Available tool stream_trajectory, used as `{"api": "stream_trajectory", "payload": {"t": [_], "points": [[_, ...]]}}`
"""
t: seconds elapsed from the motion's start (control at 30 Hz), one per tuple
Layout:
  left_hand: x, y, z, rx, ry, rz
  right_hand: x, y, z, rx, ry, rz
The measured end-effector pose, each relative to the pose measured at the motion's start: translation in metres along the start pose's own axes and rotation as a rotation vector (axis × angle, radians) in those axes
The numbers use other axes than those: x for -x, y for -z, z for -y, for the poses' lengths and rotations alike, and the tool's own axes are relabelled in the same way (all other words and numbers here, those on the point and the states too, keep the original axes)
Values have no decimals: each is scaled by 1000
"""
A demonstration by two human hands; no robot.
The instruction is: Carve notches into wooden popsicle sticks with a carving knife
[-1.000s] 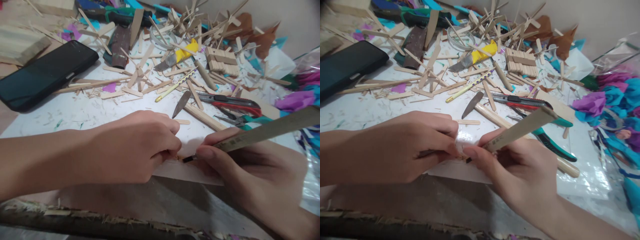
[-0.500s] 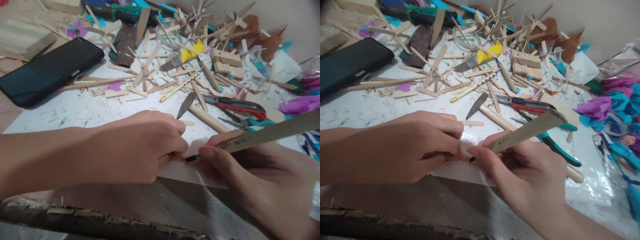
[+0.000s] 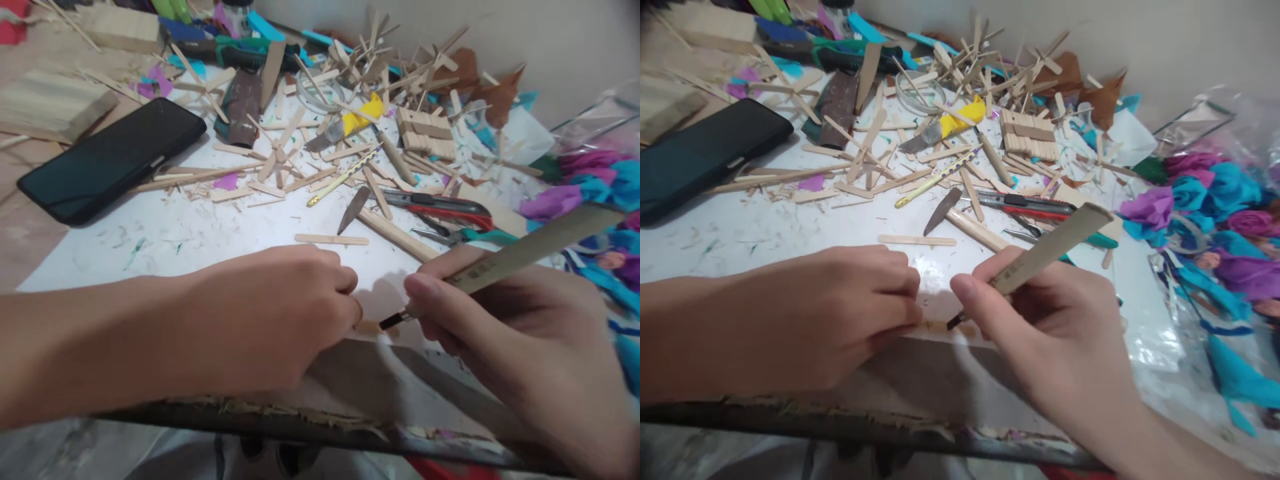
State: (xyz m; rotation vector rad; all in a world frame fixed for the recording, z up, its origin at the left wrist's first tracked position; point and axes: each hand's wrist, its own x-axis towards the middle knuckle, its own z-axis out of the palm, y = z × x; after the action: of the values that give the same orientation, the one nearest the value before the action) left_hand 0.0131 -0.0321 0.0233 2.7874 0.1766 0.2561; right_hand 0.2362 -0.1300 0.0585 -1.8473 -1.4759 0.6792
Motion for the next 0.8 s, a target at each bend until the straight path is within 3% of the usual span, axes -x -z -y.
{"api": "stream_trajectory", "payload": {"t": [0.13,0.27,0.43,0.6,0.8], "points": [[15,-6,-27,33,-5,27,37,10,-4,-193,-164,124],[40,-15,-50,12,35,-71,66,-1,-13,-371,-322,97],[55,-22,-67,12,153,-254,65,-18,-9,-276,-168,80],[53,-28,-69,-57,140,-246,66,-29,-3,-335,-323,33],[52,-32,-68,-57,118,-269,69,-37,0,-354,-360,12]]}}
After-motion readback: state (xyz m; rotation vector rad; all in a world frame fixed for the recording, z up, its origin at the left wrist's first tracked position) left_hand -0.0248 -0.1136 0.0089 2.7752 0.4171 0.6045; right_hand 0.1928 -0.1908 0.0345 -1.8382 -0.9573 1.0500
